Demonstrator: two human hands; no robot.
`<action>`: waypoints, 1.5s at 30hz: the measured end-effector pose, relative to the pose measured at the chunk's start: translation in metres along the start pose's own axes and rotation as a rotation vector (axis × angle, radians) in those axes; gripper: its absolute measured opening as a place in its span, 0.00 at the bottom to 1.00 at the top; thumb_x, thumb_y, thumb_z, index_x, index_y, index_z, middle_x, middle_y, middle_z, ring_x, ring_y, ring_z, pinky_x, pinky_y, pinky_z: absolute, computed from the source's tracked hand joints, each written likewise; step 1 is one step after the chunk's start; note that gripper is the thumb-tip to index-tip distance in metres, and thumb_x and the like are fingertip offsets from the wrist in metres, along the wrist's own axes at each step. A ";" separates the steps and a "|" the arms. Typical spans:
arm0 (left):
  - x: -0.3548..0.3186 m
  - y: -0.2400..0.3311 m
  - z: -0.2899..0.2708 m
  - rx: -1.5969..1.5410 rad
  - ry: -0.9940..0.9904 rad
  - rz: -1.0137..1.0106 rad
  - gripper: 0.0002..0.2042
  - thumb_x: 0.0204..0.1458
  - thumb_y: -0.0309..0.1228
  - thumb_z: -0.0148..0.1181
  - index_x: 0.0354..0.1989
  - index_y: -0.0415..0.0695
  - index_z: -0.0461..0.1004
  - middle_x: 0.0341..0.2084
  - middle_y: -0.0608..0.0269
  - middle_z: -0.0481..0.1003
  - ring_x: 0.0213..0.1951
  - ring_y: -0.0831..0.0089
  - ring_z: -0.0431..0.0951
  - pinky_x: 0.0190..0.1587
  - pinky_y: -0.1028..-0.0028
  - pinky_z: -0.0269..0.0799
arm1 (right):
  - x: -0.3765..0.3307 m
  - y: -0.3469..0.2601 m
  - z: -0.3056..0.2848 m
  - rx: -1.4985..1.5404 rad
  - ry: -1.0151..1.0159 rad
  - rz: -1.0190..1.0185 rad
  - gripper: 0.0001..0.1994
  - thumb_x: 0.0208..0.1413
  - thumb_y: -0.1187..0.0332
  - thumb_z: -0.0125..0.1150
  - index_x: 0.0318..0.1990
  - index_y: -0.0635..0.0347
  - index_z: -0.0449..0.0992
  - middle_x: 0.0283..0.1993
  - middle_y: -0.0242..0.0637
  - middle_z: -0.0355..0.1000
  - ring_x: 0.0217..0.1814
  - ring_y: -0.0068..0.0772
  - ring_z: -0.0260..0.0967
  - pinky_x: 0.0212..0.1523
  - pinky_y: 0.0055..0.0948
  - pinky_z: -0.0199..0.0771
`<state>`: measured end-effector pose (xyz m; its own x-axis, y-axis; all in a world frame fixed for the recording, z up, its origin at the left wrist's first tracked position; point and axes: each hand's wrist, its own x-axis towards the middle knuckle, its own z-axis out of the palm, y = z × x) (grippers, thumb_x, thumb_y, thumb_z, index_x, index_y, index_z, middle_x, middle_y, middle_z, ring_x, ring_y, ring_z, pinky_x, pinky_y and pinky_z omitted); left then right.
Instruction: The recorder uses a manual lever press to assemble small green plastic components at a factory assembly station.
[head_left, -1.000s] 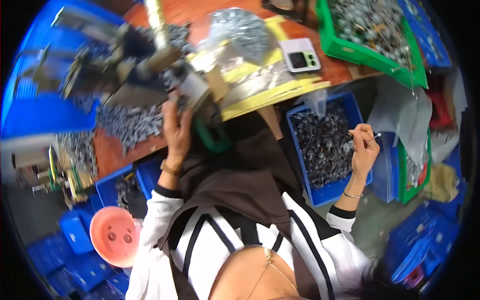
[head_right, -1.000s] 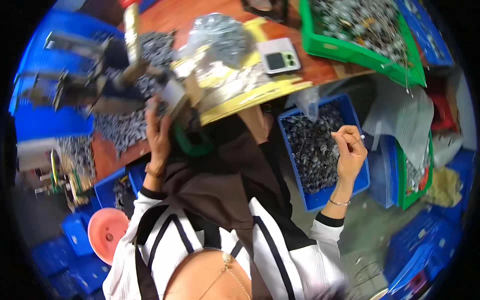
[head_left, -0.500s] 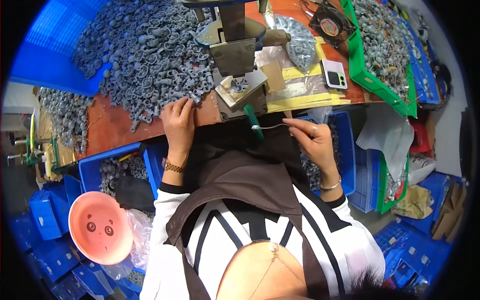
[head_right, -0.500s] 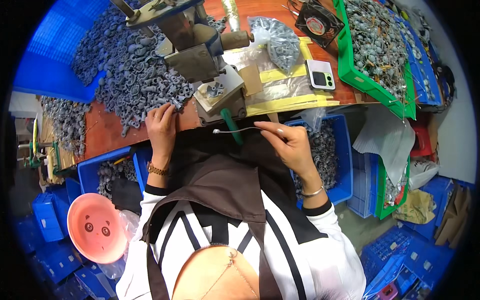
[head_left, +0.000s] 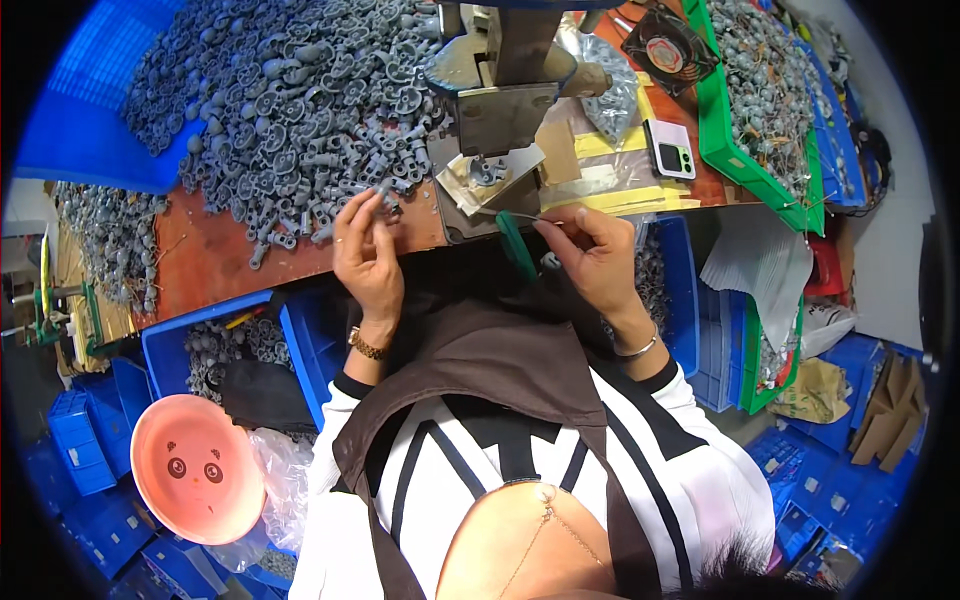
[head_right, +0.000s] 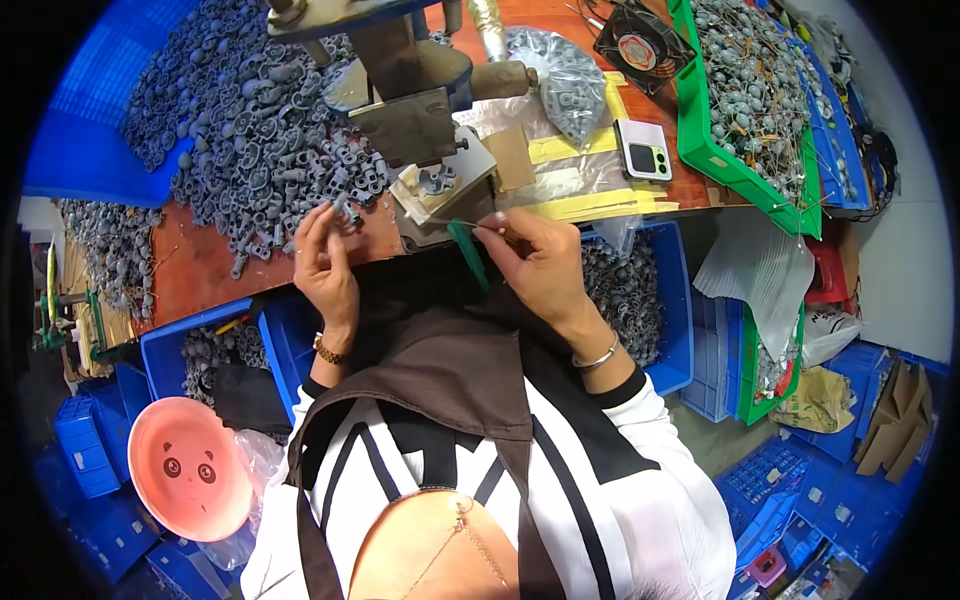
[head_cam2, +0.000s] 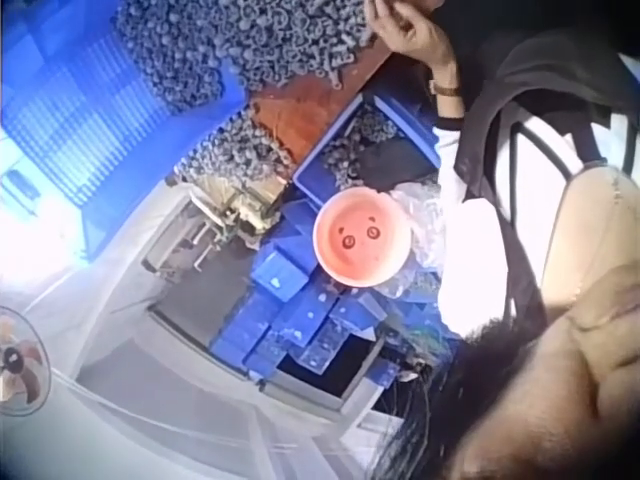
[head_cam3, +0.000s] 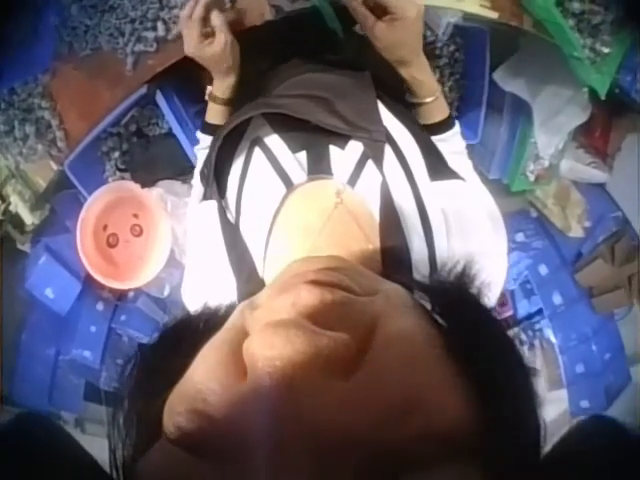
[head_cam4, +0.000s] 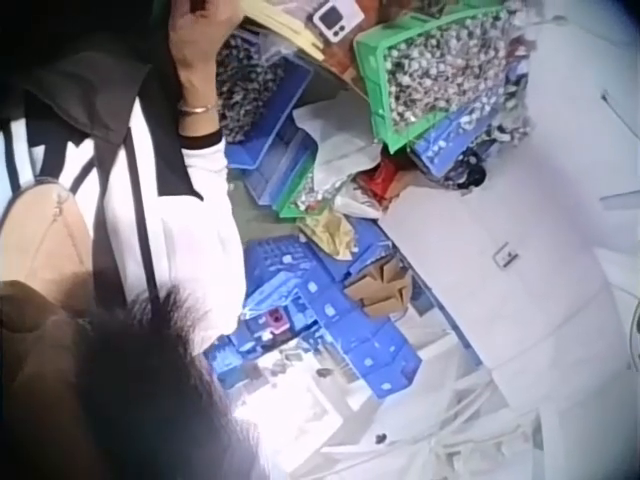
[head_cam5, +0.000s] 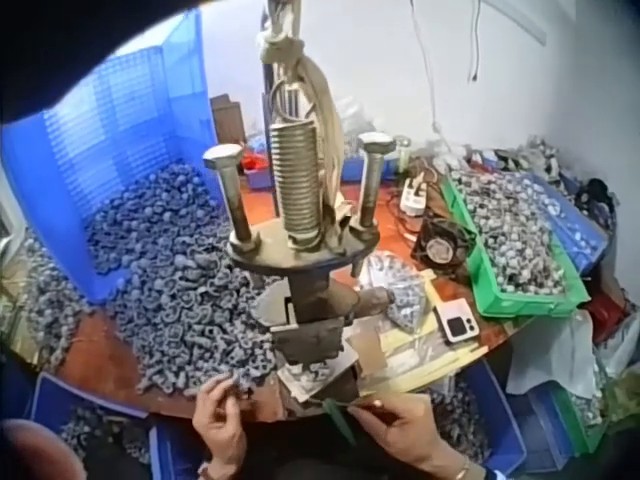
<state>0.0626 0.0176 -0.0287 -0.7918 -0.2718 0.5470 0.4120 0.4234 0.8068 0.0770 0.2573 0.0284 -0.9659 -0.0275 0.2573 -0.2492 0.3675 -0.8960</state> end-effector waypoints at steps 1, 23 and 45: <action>-0.002 0.003 0.004 -0.268 0.015 -0.225 0.11 0.56 0.17 0.53 0.46 0.35 0.76 0.50 0.59 0.71 0.41 0.76 0.76 0.43 0.77 0.74 | 0.004 0.000 0.003 -0.007 -0.007 -0.039 0.02 0.51 0.79 0.64 0.33 0.67 0.77 0.21 0.29 0.72 0.21 0.10 0.62 0.23 0.15 0.60; 0.007 0.031 0.013 -0.801 -0.102 -0.514 0.26 0.52 0.13 0.56 0.61 0.38 0.60 0.48 0.50 0.73 0.46 0.74 0.75 0.50 0.77 0.73 | -0.002 -0.013 0.010 -0.061 -0.031 -0.042 0.03 0.47 0.77 0.65 0.26 0.65 0.77 0.15 0.27 0.65 0.17 0.10 0.56 0.18 0.15 0.53; 0.013 0.043 0.022 -1.090 -0.381 -0.642 0.30 0.48 0.12 0.59 0.62 0.38 0.60 0.45 0.56 0.75 0.48 0.73 0.75 0.51 0.76 0.71 | 0.004 -0.006 0.013 0.110 -0.158 0.172 0.07 0.55 0.73 0.63 0.27 0.65 0.77 0.16 0.18 0.62 0.19 0.07 0.51 0.20 0.16 0.48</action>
<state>0.0598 0.0510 0.0080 -0.9838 0.1720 0.0502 -0.0740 -0.6452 0.7605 0.0739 0.2434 0.0298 -0.9915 -0.1215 0.0459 -0.0783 0.2767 -0.9578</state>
